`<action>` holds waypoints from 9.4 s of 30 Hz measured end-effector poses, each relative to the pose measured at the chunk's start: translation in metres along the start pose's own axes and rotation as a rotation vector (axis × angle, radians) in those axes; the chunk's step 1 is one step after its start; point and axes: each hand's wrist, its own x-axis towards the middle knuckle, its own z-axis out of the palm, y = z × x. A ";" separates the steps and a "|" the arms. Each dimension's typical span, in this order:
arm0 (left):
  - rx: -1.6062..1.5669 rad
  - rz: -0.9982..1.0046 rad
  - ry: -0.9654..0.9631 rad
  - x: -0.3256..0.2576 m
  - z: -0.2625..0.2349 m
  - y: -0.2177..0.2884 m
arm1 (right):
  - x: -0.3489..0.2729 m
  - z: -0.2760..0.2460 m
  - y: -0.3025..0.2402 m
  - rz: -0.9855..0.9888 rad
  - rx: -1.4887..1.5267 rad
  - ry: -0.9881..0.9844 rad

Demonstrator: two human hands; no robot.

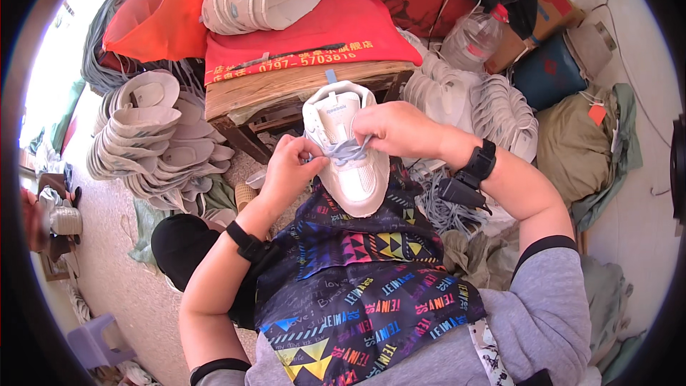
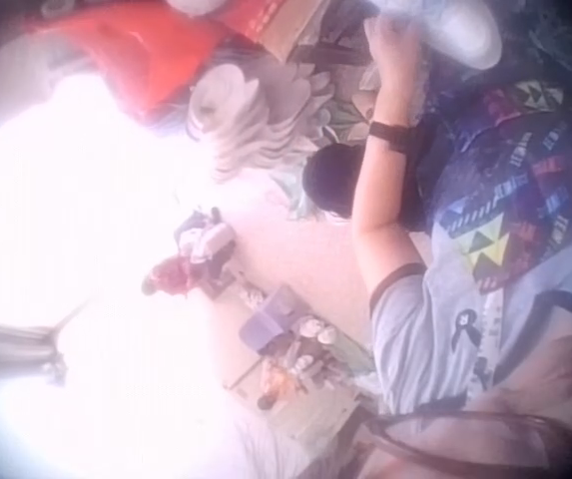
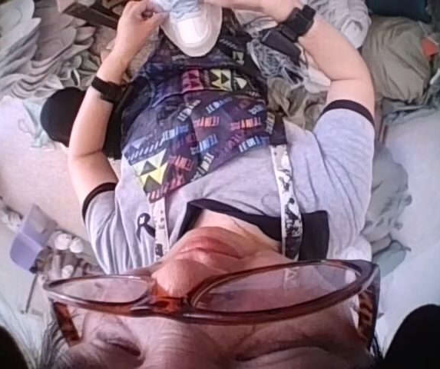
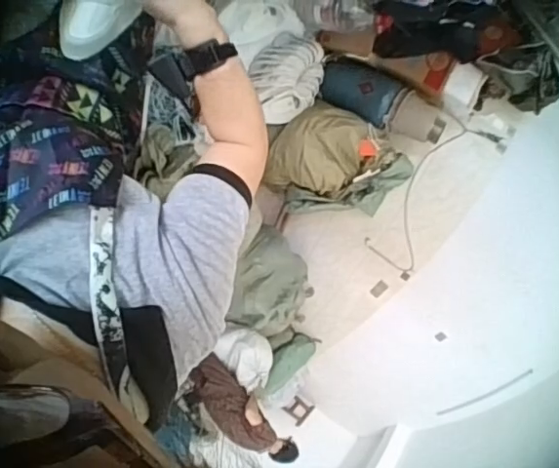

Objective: The recorder is lacing a white sneaker in a shoe manufacturing workshop.

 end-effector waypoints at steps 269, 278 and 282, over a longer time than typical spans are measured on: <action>-0.041 0.061 0.281 0.006 0.010 0.009 | -0.037 -0.041 -0.008 0.355 -0.153 0.569; -0.763 -0.331 0.016 0.006 -0.005 0.027 | -0.028 0.026 -0.040 0.425 0.089 0.094; -0.952 -0.315 0.034 0.007 -0.024 0.018 | -0.028 0.022 -0.038 0.378 -0.020 0.243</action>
